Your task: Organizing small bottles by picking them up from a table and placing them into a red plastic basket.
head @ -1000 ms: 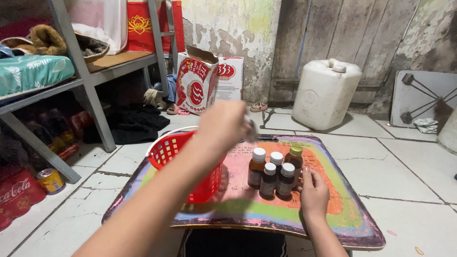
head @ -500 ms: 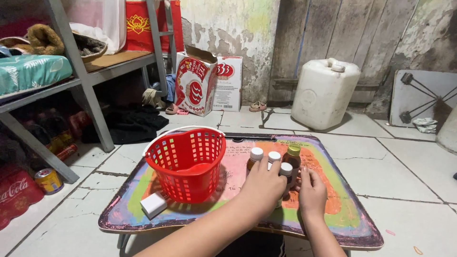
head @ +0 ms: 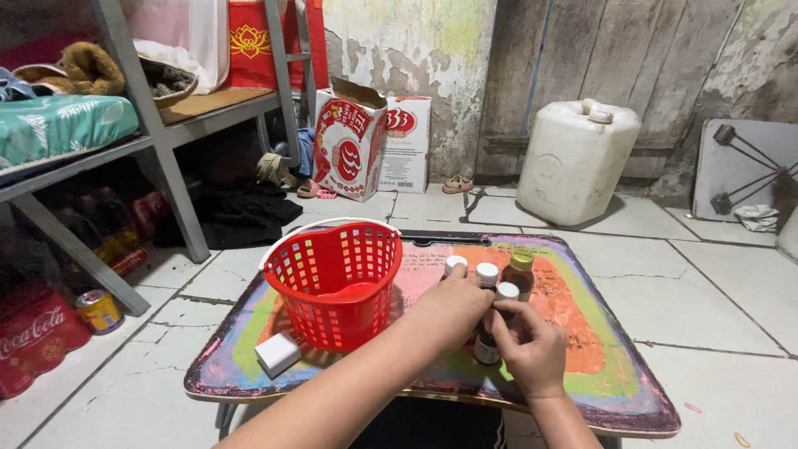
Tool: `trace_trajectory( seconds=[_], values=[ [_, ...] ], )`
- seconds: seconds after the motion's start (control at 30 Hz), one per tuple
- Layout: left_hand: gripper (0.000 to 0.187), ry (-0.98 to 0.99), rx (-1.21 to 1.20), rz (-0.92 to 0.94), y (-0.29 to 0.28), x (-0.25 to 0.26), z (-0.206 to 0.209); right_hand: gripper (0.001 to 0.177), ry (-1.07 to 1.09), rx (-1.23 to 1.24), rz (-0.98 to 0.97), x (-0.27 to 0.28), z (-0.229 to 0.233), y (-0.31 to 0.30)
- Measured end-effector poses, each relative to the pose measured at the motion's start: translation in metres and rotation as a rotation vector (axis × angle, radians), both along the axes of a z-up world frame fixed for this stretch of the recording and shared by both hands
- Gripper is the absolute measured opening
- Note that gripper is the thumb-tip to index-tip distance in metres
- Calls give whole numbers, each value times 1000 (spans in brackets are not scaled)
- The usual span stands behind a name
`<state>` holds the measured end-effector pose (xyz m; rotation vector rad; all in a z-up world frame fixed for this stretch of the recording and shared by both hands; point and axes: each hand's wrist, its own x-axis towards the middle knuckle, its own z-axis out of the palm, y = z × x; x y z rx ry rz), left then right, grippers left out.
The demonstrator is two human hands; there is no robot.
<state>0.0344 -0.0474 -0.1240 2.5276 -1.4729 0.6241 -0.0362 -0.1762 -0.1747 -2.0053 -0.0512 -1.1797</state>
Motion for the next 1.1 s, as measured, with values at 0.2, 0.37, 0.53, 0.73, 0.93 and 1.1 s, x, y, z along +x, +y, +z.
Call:
trace_trajectory(
  seconds=[0.2,0.37,0.53,0.73,0.93,1.1],
  values=[
    [22,169,-75,255,46,-33,84,11,38,-28,-20,-1,4,3],
    [17,155,-279,530,107,-13,142,13,59,-15,-3,-2,2,2],
    [12,260,-180,672,138,33,116,12,63,-18,13,-1,2,2],
    [22,432,-63,679,148,76,53,14,72,-29,-16,0,0,2],
    [15,257,-39,720,147,87,30,13,27,-65,-30,-1,2,4],
    [15,157,23,827,138,88,18,14,-17,-90,-72,-3,1,6]
  ],
)
